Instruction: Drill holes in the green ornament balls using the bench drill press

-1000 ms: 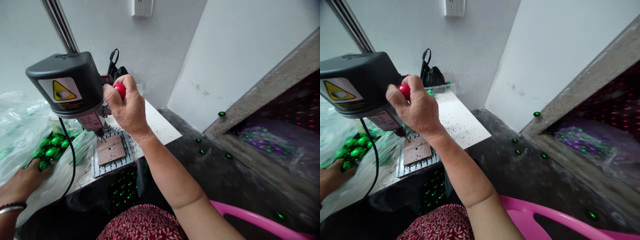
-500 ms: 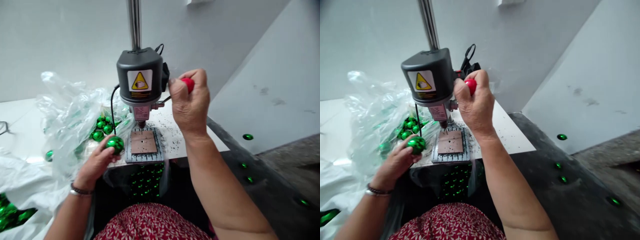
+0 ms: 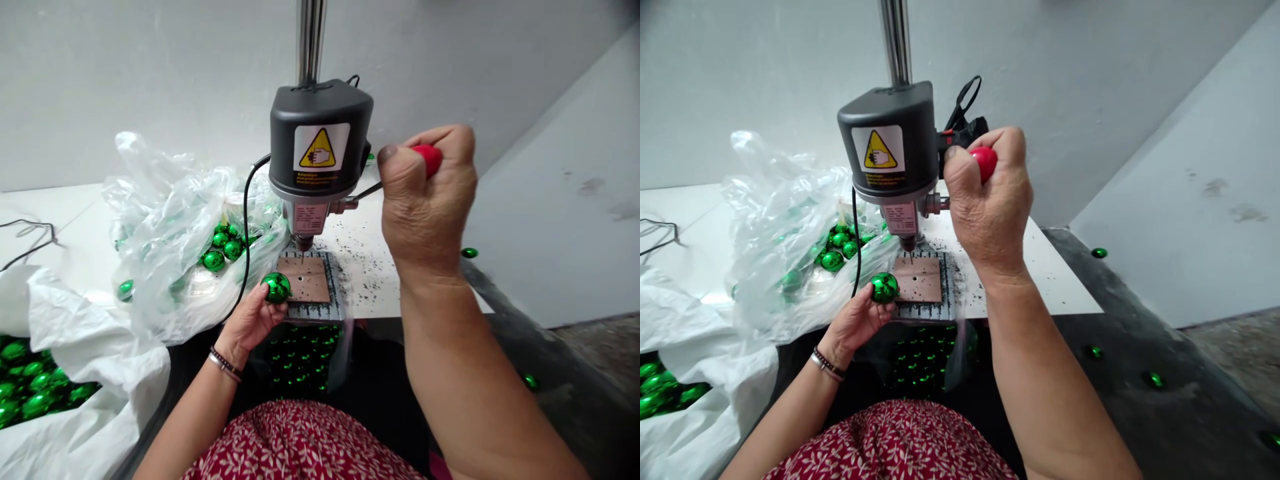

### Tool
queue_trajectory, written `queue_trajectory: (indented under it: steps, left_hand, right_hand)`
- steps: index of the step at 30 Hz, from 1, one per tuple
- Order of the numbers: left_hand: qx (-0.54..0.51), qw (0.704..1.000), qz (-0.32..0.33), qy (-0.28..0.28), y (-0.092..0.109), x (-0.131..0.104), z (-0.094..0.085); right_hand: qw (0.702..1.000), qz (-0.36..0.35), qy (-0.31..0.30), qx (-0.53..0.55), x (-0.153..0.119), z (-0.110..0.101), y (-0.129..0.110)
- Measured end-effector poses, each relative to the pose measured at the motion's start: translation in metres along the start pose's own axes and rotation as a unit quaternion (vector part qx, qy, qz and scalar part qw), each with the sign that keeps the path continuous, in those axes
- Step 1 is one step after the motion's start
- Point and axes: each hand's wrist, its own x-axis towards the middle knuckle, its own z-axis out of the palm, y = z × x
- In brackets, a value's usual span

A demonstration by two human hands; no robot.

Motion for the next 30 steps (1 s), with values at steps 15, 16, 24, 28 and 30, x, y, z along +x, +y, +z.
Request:
queue_trajectory:
  steps: [15, 16, 24, 28, 30]
  left_hand:
    - [0.180, 0.973, 0.017, 0.145, 0.015, 0.031, 0.034]
    - [0.189, 0.971, 0.017, 0.147, 0.014, 0.033, 0.037]
    - [0.285, 0.949, 0.046, 0.123, 0.009, 0.044, 0.045]
    - [0.397, 0.907, 0.085, 0.113, 0.007, 0.046, 0.044]
    - [0.461, 0.872, 0.113, 0.123, 0.007, 0.045, 0.045]
  right_hand:
    - [0.998, 0.050, 0.001, 0.048, 0.003, -0.002, -0.015]
    - [0.997, 0.057, 0.005, 0.058, 0.003, -0.002, -0.017]
    - [0.998, 0.031, -0.020, 0.046, 0.002, -0.004, -0.014]
    - [0.997, 0.035, -0.014, 0.061, 0.003, -0.004, -0.012]
    - [0.998, 0.035, -0.013, 0.060, 0.003, -0.004, -0.013]
